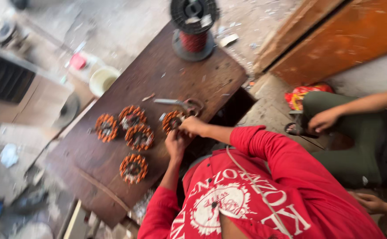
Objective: The person winds copper wire onto several motor stators placed on a wooden workbench. They use scissors to cut the wire and their hands to wrap and secure the strands around the stator slots.
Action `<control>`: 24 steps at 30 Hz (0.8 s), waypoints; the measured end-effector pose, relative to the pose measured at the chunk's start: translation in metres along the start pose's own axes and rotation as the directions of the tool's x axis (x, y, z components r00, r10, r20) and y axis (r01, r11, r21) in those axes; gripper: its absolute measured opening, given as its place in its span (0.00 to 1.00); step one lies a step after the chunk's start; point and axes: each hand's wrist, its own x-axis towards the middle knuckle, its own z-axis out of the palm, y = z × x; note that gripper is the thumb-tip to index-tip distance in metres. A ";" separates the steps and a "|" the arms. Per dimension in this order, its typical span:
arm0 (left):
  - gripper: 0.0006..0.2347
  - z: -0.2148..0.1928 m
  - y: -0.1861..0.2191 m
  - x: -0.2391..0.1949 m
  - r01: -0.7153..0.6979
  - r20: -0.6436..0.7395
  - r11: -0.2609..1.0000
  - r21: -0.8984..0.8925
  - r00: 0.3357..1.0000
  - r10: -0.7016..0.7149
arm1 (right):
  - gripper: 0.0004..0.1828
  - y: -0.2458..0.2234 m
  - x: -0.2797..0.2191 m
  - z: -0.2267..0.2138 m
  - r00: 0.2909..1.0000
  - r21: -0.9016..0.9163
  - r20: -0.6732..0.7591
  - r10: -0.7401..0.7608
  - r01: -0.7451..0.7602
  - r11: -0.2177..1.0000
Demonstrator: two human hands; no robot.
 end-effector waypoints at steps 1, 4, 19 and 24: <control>0.09 0.005 0.002 -0.001 0.000 0.004 0.998 -0.058 1.000 0.000 | 0.14 -0.002 -0.007 -0.011 0.999 -0.040 -0.029 0.013 -0.015 0.999; 0.09 -0.001 0.006 -0.004 0.008 -0.007 0.986 -0.166 1.000 -0.009 | 0.13 -0.014 -0.016 -0.036 0.960 -0.238 -0.088 -0.265 0.238 0.942; 0.11 -0.004 0.019 0.005 -0.118 -0.041 0.993 0.030 0.992 0.119 | 0.10 -0.007 -0.005 -0.006 0.999 0.060 -0.031 0.029 -0.027 0.998; 0.11 -0.005 0.014 0.001 -0.071 -0.033 0.997 0.037 0.997 0.072 | 0.06 0.008 -0.009 -0.032 0.874 -0.173 0.050 -0.484 0.485 0.857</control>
